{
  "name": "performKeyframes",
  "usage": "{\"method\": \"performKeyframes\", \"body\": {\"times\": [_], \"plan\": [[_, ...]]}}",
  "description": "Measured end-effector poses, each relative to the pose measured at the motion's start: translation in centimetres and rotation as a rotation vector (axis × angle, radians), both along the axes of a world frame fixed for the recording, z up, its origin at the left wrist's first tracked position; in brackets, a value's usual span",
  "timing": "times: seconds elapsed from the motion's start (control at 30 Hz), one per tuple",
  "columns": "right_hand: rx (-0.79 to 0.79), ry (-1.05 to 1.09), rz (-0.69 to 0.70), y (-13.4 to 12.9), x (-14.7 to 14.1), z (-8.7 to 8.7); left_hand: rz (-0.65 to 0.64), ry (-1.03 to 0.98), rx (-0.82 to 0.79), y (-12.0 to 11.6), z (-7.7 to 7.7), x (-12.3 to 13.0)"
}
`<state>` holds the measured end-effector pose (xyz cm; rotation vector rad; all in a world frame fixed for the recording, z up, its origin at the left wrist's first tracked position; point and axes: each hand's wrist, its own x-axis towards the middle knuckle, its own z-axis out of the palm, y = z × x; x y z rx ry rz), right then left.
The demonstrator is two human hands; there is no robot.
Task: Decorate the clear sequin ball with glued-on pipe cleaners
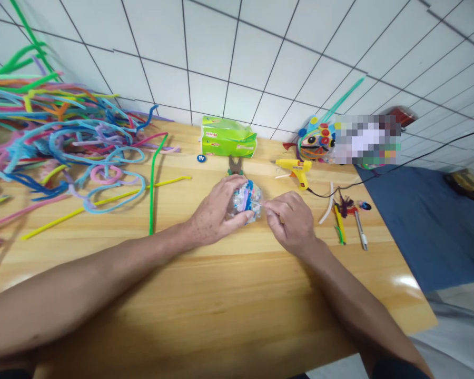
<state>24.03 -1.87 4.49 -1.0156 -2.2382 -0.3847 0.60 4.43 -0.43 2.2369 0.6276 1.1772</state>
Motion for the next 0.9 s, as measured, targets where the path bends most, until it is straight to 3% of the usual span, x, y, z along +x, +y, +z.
{"method": "performKeyframes", "body": {"times": [0.9], "plan": [[-0.031, 0.092, 0.001, -0.31, -0.42, -0.16, -0.003, 0.010, 0.006, 0.03, 0.08, -0.06]]}}
